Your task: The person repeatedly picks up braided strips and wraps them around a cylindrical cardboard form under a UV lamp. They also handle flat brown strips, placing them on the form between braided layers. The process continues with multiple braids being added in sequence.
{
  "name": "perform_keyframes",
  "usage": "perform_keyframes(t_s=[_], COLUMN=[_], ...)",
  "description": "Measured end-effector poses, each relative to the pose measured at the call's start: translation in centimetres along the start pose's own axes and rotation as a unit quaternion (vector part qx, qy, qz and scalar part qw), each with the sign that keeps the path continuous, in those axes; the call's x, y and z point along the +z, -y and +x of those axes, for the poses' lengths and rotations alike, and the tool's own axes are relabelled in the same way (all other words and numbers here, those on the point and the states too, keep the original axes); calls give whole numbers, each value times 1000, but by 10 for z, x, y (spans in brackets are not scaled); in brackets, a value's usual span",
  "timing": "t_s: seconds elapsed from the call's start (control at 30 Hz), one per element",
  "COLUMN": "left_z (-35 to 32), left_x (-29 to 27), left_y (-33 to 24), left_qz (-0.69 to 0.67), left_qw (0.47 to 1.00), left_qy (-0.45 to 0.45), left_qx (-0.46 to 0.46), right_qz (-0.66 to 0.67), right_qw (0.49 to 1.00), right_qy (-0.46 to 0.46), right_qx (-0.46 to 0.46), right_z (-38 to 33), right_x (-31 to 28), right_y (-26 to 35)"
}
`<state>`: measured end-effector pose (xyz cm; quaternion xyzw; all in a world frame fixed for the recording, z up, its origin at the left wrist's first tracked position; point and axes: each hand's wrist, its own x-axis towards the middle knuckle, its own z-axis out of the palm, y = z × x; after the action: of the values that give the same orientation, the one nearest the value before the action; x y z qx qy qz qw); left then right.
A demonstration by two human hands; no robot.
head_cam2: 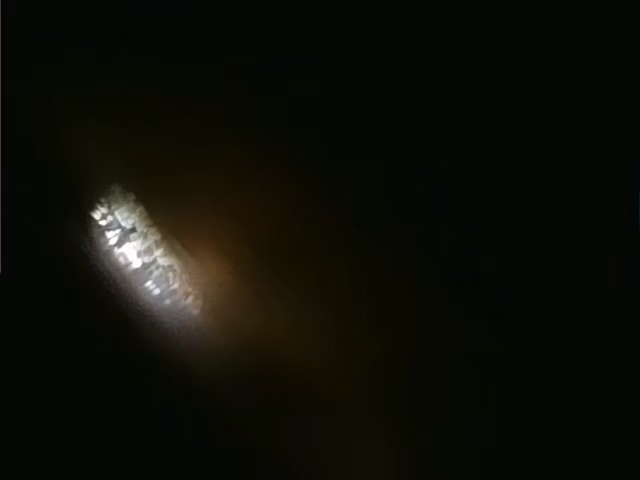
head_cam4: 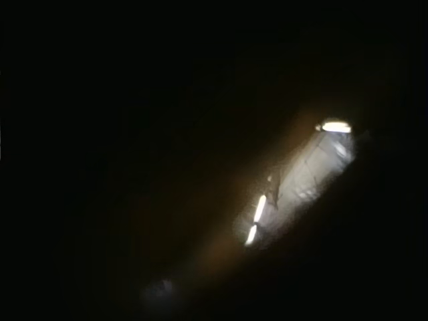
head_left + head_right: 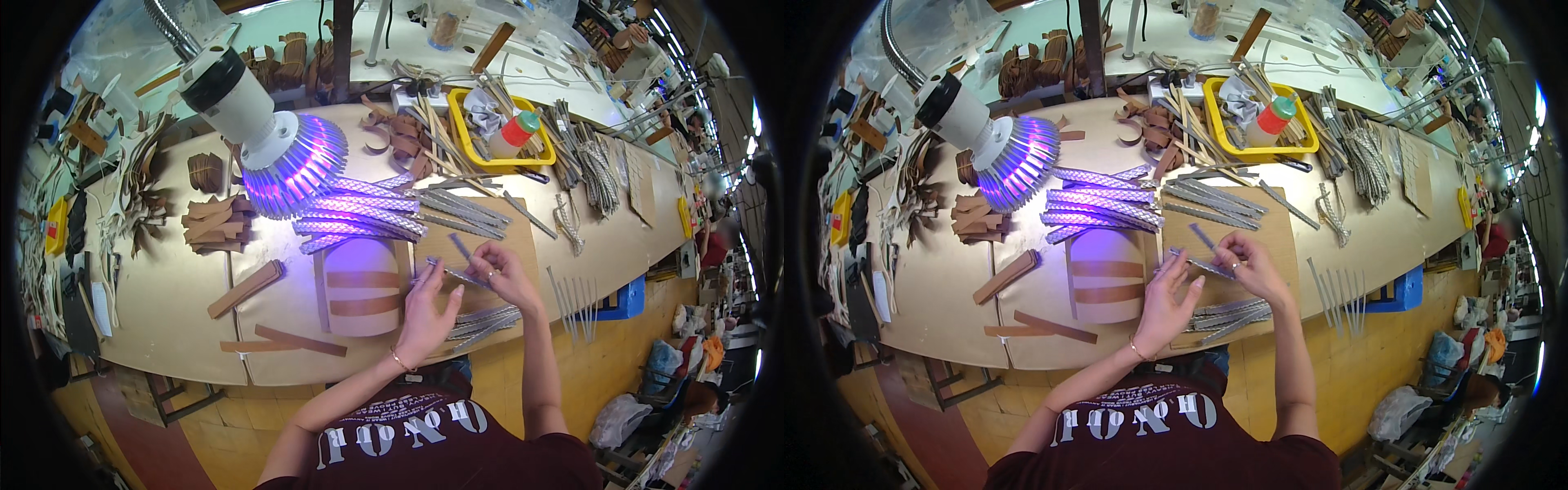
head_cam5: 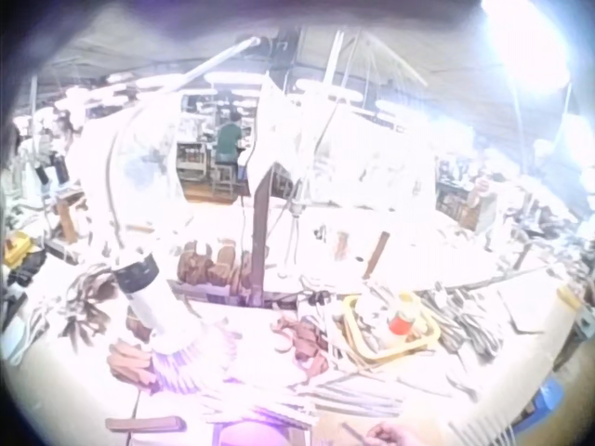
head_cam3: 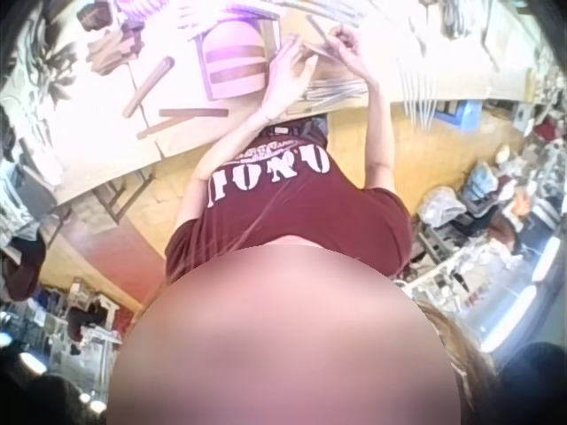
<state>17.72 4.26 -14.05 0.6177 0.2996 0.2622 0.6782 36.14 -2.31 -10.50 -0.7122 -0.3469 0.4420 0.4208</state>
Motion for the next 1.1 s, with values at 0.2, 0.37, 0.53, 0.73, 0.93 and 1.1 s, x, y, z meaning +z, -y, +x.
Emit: perform_keyframes(t_s=[0.2,0.37,0.53,0.73,0.93,1.1], left_z=[5,-12,-35,-42,-38,-25], left_x=[-2,-5,-51,-112,-138,-149], left_y=[13,-25,-81,-107,-91,-82], left_qz=[-65,-35,-127,-189,-252,-294], left_qw=[992,994,964,973,966,951], left_qy=[9,77,216,127,-52,-94], left_qx=[-103,-71,-88,-25,-34,-11], right_qz=[288,497,525,403,-94,-185], right_qw=[903,818,834,908,976,958], right_qy=[-307,-284,-154,-37,25,4], right_qx=[-86,-53,-69,-112,-194,-219], right_z=[2,-22,-28,-28,-29,-12], right_x=[-35,-57,-5,63,108,128], right_y=[-13,8,45,97,124,131])
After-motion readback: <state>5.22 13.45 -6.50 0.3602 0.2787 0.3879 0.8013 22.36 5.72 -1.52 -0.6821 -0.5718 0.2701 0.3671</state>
